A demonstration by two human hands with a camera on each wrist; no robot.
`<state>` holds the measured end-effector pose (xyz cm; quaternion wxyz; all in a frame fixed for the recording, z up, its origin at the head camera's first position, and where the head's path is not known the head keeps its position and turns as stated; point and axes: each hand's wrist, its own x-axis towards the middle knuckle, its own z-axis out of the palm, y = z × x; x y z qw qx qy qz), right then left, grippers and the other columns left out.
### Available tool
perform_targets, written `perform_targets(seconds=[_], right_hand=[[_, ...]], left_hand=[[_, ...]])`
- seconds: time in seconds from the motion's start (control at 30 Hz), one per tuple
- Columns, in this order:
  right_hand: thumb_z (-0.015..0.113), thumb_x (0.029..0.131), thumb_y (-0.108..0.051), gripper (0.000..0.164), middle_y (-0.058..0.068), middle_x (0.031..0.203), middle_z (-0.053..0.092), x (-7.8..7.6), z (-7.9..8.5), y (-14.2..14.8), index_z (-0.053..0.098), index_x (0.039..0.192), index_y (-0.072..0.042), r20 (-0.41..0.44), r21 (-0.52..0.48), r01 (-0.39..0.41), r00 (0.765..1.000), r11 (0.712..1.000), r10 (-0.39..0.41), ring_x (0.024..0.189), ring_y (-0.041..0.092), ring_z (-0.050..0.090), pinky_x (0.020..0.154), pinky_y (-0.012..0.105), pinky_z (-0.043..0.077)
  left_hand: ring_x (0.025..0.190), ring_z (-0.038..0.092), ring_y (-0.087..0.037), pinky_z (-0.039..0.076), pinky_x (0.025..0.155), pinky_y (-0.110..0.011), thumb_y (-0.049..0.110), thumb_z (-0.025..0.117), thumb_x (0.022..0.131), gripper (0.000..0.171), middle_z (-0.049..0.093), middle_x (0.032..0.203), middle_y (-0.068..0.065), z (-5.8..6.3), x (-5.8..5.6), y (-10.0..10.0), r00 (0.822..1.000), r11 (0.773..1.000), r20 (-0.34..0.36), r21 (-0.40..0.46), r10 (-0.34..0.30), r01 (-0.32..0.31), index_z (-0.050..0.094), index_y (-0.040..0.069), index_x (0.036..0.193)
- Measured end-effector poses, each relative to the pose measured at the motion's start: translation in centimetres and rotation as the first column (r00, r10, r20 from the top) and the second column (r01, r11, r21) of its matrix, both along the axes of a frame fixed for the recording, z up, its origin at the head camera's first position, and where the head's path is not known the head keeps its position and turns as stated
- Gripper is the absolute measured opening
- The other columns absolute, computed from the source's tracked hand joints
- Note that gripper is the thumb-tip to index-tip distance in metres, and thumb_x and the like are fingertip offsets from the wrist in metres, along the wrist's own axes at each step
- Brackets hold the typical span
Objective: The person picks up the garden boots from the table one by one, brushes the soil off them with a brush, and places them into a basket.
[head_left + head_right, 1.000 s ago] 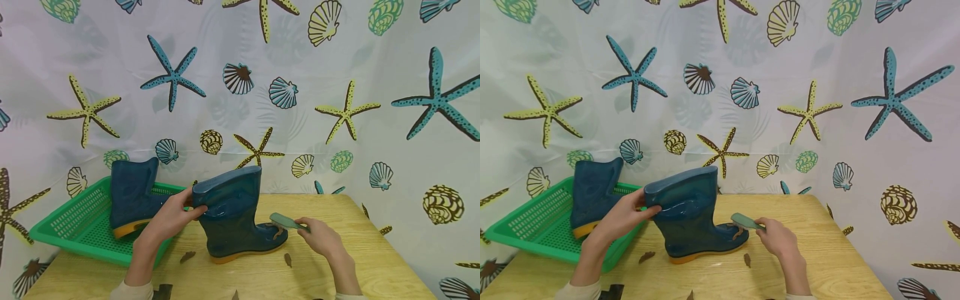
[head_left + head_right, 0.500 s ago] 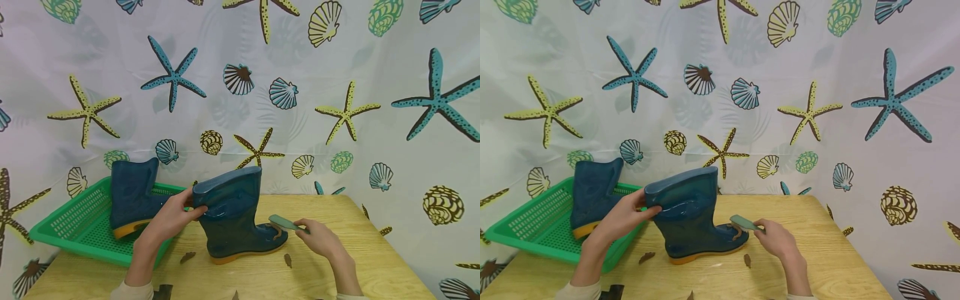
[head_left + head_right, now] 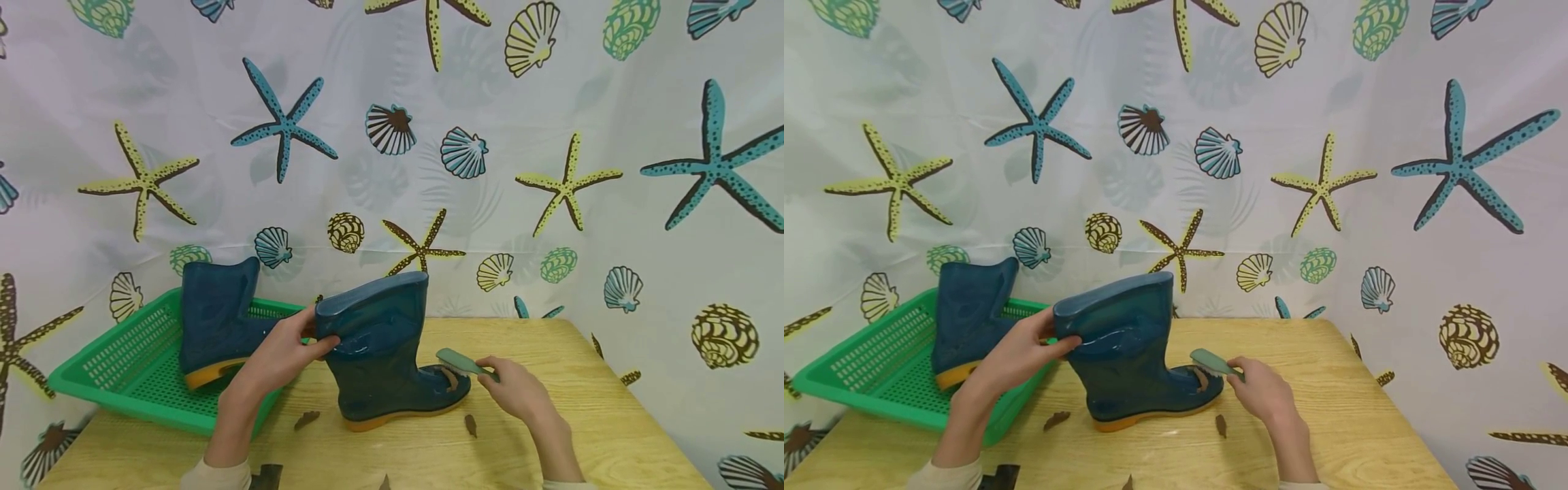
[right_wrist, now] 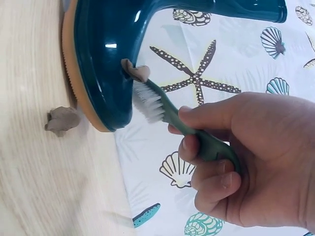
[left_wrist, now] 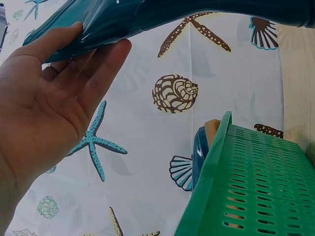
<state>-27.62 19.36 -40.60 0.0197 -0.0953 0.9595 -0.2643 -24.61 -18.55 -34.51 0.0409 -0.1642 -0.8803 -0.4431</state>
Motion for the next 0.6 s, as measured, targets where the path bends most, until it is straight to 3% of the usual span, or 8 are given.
perform_targets(seconds=[0.1, 0.3, 0.43, 0.6], right_hand=[[0.059, 0.1, -0.018, 0.034, 0.012, 0.117, 0.069, -0.09, -0.36, -0.24, 0.062, 0.132, -0.007, 0.0, 0.0, -0.015, 1.0, 1.0, 0.015, 0.08, 0.016, 0.061, 0.069, 0.037, 0.049], [0.059, 0.1, -0.02, 0.032, 0.014, 0.126, 0.067, 0.17, -0.14, -0.32, 0.065, 0.129, -0.01, 0.004, -0.068, -0.072, 0.997, 0.995, 0.072, 0.106, 0.03, 0.067, 0.083, 0.048, 0.054], [0.059, 0.1, -0.023, 0.033, 0.012, 0.124, 0.067, 0.19, 0.18, -0.07, 0.065, 0.13, -0.011, 0.014, -0.116, -0.069, 0.997, 0.991, 0.072, 0.104, 0.026, 0.066, 0.08, 0.046, 0.053], [0.058, 0.1, -0.021, 0.035, 0.016, 0.124, 0.067, 0.11, 0.27, 0.14, 0.062, 0.132, -0.007, -0.026, -0.051, -0.037, 0.999, 0.998, 0.036, 0.102, 0.028, 0.067, 0.08, 0.048, 0.054]], left_hand=[[0.109, 0.064, -0.024, 0.055, 0.078, -0.031, 0.033, 0.066, 0.097, 0.046, 0.065, 0.124, -0.006, -0.04, -0.02, 0.01, 1.0, 1.0, -0.002, 0.002, -0.002, 0.002, 0.053, 0.019, 0.139], [0.108, 0.064, -0.023, 0.055, 0.078, -0.031, 0.033, 0.066, 0.097, 0.046, 0.065, 0.123, -0.006, -0.05, -0.02, 0.05, 1.0, 1.0, -0.004, 0.004, -0.007, 0.007, 0.053, 0.019, 0.138], [0.108, 0.065, -0.024, 0.055, 0.078, -0.031, 0.032, 0.066, 0.097, 0.047, 0.065, 0.124, -0.007, -0.03, 0.0, 0.06, 1.0, 1.0, -0.005, 0.007, -0.008, 0.008, 0.052, 0.019, 0.14], [0.109, 0.064, -0.025, 0.055, 0.078, -0.031, 0.032, 0.066, 0.097, 0.049, 0.065, 0.124, -0.007, -0.04, 0.01, 0.07, 1.0, 1.0, -0.007, 0.003, -0.007, 0.007, 0.051, 0.019, 0.141]])
